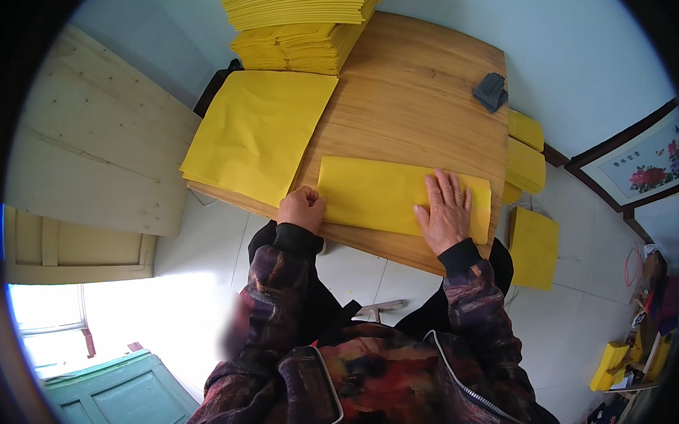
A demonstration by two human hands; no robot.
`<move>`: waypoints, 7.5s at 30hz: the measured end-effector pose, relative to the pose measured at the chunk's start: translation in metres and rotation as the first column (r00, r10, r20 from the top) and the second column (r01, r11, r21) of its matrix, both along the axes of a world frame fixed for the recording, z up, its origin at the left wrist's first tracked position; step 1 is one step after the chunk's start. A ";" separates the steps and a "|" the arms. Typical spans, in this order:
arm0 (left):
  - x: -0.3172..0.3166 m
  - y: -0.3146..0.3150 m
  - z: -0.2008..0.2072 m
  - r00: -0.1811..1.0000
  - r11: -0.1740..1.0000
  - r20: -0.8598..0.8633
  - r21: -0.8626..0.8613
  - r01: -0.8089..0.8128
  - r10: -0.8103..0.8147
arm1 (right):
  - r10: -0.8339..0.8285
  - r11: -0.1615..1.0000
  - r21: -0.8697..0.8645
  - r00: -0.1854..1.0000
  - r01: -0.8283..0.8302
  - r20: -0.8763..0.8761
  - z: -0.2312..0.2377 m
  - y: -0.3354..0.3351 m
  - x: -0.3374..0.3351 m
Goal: The person folds yellow paper sheets on a wooden table, aligning edges and pressing creases. They stack the folded sheets and roll one into a tight cylinder.
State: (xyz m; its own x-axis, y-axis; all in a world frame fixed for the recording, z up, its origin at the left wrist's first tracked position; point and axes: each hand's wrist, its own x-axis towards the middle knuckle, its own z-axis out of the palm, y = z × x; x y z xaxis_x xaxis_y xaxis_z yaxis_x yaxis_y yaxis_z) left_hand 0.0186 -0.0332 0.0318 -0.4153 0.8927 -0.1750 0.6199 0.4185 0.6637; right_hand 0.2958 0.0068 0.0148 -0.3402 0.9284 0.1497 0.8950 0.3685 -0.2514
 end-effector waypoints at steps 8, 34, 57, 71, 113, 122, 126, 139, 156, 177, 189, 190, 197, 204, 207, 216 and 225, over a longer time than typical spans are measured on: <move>0.008 -0.003 0.012 0.988 0.999 -0.153 0.043 0.002 0.004 | -0.051 0.998 -0.041 0.996 0.054 0.080 0.001 0.001 -0.006; 0.055 0.027 -0.028 0.718 0.907 -0.600 -0.032 0.420 -0.353 | -0.174 0.983 -0.049 0.983 0.177 0.061 0.000 0.007 0.064; 0.059 0.030 -0.023 0.747 0.918 -0.560 -0.068 0.390 -0.359 | -0.130 0.989 -0.049 0.984 0.137 0.124 0.007 0.006 0.038; 0.043 0.015 -0.023 0.765 0.886 -0.538 0.070 0.458 -0.353 | -0.140 0.989 -0.021 0.976 0.145 0.165 0.002 0.007 0.038; 0.048 -0.052 -0.021 0.820 0.940 -0.469 -0.076 0.334 -0.329 | -0.419 0.907 -0.180 0.765 0.381 -0.489 -0.016 -0.038 0.115; 0.036 -0.084 -0.007 0.741 0.847 -0.581 0.156 0.508 -0.337 | -0.380 0.920 -0.083 0.823 0.382 -0.422 -0.013 0.000 0.119; 0.037 -0.079 -0.001 0.517 0.686 -0.603 -0.071 0.724 -0.608 | -0.329 0.941 -0.061 0.851 0.334 -0.408 -0.013 0.057 0.110; 0.057 -0.021 -0.005 0.499 0.644 -0.506 -0.154 0.750 -0.703 | -0.069 0.980 0.097 0.760 0.172 -0.647 -0.028 0.150 0.059; 0.077 0.229 -0.018 0.617 0.760 -0.489 -0.164 0.629 -0.616 | -0.050 0.989 0.080 0.784 0.126 -0.618 -0.003 0.077 0.069; 0.120 0.266 -0.019 0.678 0.802 -0.473 -0.113 0.587 -0.563 | -0.057 0.988 0.077 0.784 0.132 -0.619 0.005 0.079 0.068; 0.083 0.121 -0.007 0.725 0.645 -0.396 0.336 0.686 -0.564 | -0.095 0.987 0.045 0.775 0.157 -0.624 -0.018 0.085 0.070; 0.072 0.085 -0.004 0.740 0.663 -0.378 0.335 0.669 -0.556 | -0.127 0.988 -0.017 0.764 0.151 -0.632 -0.020 0.085 0.071; -0.001 -0.075 0.007 0.932 0.818 -0.337 0.492 0.297 -0.136 | -0.048 0.991 0.072 0.784 0.117 -0.618 -0.027 0.089 0.077; -0.049 -0.108 -0.017 0.976 0.875 0.016 0.440 -0.201 0.216 | -0.121 0.992 -0.019 0.878 0.126 -0.463 -0.005 0.090 0.036; -0.053 -0.109 -0.024 0.972 0.849 -0.150 0.523 -0.077 0.180 | 0.210 0.977 0.101 0.939 -0.189 -0.271 0.012 0.066 -0.042; -0.064 -0.120 -0.019 0.968 0.848 -0.199 0.530 -0.022 0.150 | 0.601 0.796 0.184 0.788 -0.577 -0.131 0.026 -0.008 -0.249; -0.067 -0.119 -0.016 0.974 0.864 -0.195 0.503 -0.002 0.116 | 0.596 0.803 0.171 0.775 -0.571 -0.210 0.014 0.015 -0.251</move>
